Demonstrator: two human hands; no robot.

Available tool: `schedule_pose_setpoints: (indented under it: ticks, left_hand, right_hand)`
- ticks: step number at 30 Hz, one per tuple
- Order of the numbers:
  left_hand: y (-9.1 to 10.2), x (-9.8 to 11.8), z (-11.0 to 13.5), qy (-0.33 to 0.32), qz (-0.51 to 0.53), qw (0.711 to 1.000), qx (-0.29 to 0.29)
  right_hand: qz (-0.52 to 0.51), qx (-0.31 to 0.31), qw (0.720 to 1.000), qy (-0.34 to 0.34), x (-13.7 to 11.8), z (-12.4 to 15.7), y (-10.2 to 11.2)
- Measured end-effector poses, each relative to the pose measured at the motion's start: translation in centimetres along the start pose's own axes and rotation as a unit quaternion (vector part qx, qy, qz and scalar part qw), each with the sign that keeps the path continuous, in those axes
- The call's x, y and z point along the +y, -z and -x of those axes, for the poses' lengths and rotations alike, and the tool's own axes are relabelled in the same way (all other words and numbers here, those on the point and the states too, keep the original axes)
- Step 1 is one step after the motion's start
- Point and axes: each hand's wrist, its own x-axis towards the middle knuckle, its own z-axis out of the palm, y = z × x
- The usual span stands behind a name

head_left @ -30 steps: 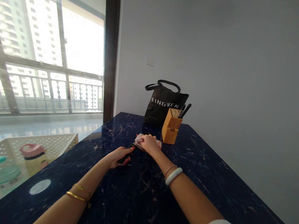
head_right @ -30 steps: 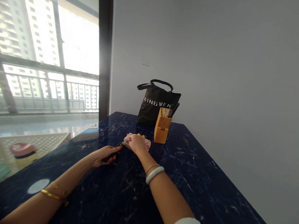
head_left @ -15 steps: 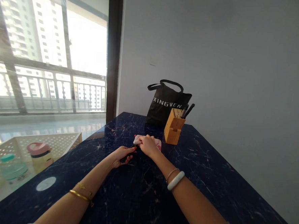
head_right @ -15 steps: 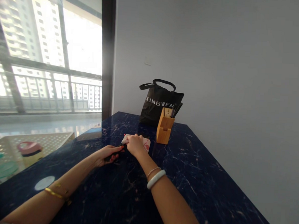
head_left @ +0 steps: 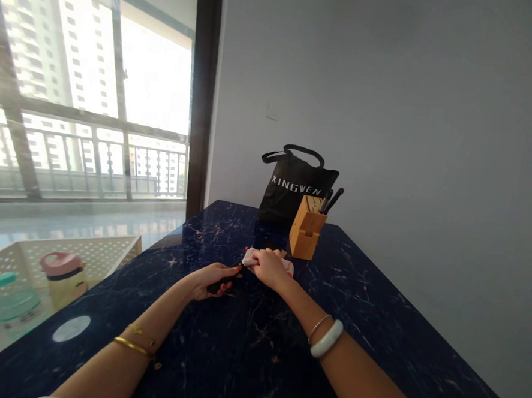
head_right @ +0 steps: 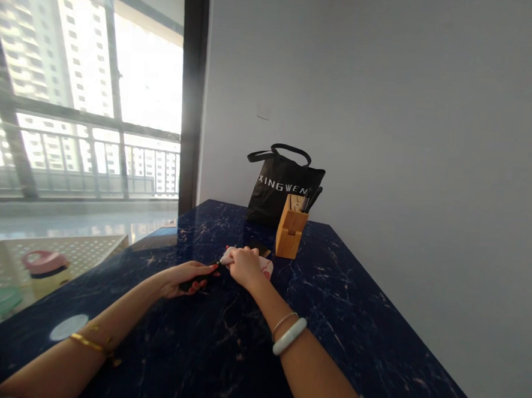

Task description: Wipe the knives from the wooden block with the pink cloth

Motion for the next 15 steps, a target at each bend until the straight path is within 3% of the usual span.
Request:
schedule_pose_setpoints:
  ticks: [7, 15]
  left_hand:
    - [0.0, -0.4, 0.1, -0.011, -0.092, 0.996, -0.015]
    - [1.4, 0.4, 1.2, 0.023, -0.132, 0.991, 0.002]
  right_hand:
    - [0.007, 0.0, 0.999, -0.051, 0.6, 0.8, 0.1]
    - [0.036, -0.029, 0.992, -0.115, 3.4, -2.5, -1.3]
